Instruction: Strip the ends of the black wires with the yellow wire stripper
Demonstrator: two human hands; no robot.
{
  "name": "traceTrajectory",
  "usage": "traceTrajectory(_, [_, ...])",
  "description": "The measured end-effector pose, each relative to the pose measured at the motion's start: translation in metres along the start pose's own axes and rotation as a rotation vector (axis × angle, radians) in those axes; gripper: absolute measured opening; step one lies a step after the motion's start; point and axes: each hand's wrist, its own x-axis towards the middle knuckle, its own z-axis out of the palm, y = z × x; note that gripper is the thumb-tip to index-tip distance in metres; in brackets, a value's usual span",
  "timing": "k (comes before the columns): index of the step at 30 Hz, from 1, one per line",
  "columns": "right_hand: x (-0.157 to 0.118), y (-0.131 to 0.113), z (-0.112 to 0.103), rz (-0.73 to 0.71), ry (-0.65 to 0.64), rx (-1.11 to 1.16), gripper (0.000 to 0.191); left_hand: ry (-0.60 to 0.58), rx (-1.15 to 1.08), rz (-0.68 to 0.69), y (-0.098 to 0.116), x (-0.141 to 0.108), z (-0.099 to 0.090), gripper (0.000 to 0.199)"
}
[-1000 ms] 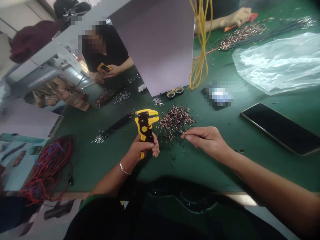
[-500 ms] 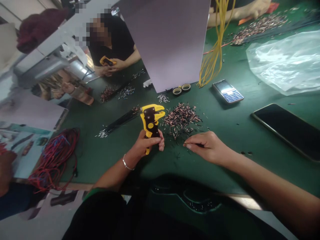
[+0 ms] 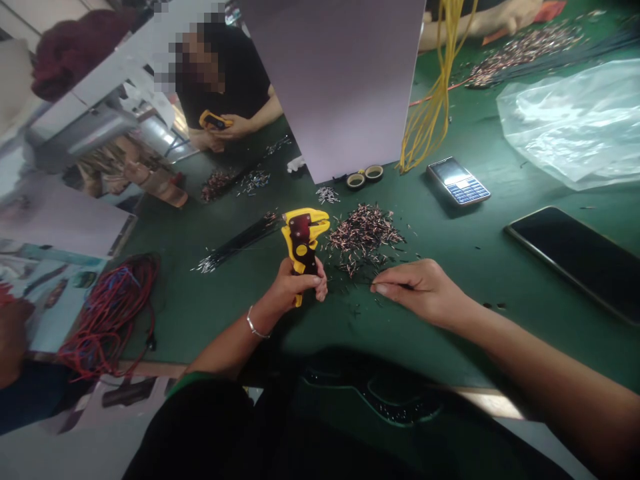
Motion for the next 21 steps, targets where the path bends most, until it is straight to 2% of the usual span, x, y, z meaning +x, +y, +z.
traceTrajectory(3, [0.001,0.0,-0.005,0.061,0.069,0.003,0.024,0.015,-0.006,-0.023,0.001,0.002,-0.001,0.019])
traceTrajectory(8, [0.002,-0.003,-0.008,0.104,0.154,0.012,0.024,-0.041,0.008,-0.11,-0.003,0.001,0.001,0.031])
traceTrajectory(15, [0.001,-0.004,-0.003,0.109,0.232,-0.066,0.028,-0.073,0.017,-0.049,-0.001,0.0,-0.001,0.032])
traceTrajectory(21, [0.0,-0.012,0.002,0.077,0.28,-0.14,0.03,-0.098,0.072,-0.083,-0.002,-0.002,0.002,0.027])
